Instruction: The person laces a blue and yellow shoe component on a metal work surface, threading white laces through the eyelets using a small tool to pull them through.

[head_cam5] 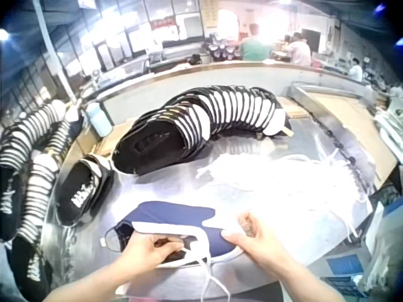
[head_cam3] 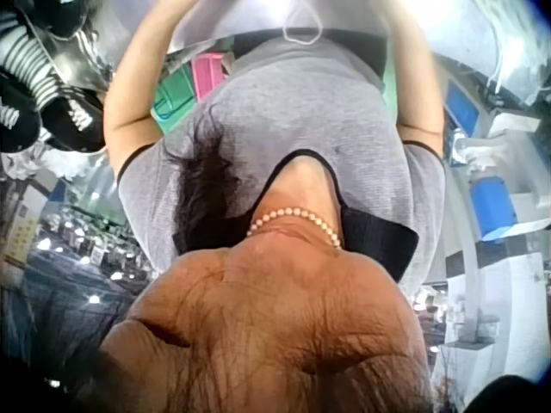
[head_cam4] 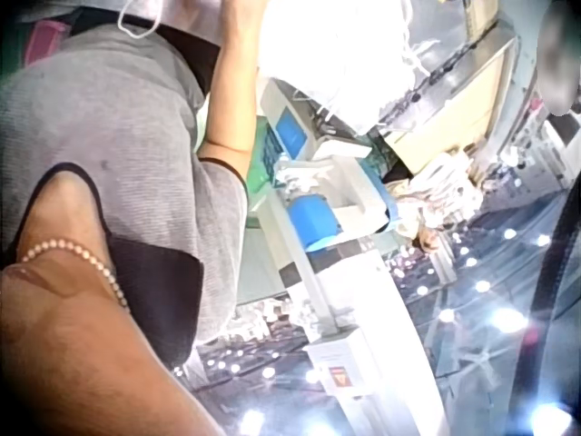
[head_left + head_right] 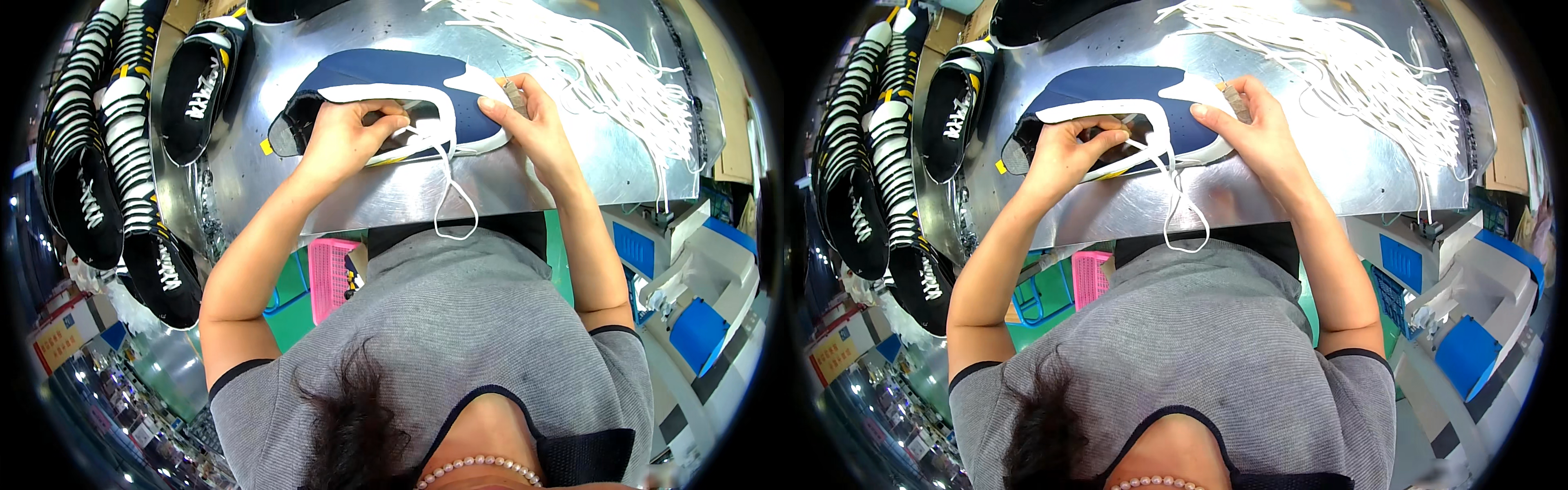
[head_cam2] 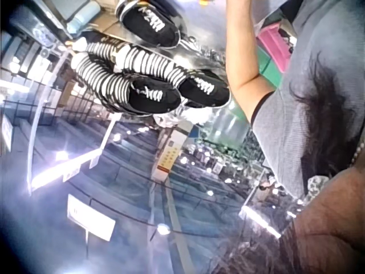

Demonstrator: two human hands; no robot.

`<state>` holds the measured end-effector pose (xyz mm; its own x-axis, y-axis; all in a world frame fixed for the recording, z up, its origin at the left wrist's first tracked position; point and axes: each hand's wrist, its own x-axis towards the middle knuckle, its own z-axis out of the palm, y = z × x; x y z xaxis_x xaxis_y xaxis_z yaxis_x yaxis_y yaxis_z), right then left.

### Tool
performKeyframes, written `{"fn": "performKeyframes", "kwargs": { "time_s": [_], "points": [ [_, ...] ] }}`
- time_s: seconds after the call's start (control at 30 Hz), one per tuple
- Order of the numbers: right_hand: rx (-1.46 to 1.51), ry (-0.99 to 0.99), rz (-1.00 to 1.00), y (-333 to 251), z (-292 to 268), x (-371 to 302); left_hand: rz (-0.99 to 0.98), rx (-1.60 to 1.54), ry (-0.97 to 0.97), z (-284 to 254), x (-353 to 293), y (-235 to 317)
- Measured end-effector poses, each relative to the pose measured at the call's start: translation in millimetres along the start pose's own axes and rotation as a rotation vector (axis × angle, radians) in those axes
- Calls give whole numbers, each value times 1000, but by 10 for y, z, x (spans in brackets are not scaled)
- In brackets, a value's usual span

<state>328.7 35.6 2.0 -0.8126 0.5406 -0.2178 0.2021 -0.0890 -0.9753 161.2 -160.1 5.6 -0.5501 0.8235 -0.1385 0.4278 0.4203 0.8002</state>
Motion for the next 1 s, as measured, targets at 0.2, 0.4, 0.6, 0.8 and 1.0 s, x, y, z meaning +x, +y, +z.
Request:
{"fn": "performKeyframes", "kwargs": {
  "time_s": [0.2, 0.4, 0.6, 0.8, 1.0],
  "points": [
    [186, 71, 33, 29, -150, -63, 351, 422, 482, -545, -144, -33],
    [227, 114, 51, 38, -618, -44, -336, 564, 920, -2494, -1353, -1889],
    [-403, 237, -139, 194, -523, 2, 238, -131, 398, -657, -409, 362],
    [-738, 462, -422, 41, -659, 20, 613, 292, 399, -433, 270, 793],
    [-27, -70, -401, -259, -187, 8, 673, 299, 327, 37, 433, 1002]
  ]
}}
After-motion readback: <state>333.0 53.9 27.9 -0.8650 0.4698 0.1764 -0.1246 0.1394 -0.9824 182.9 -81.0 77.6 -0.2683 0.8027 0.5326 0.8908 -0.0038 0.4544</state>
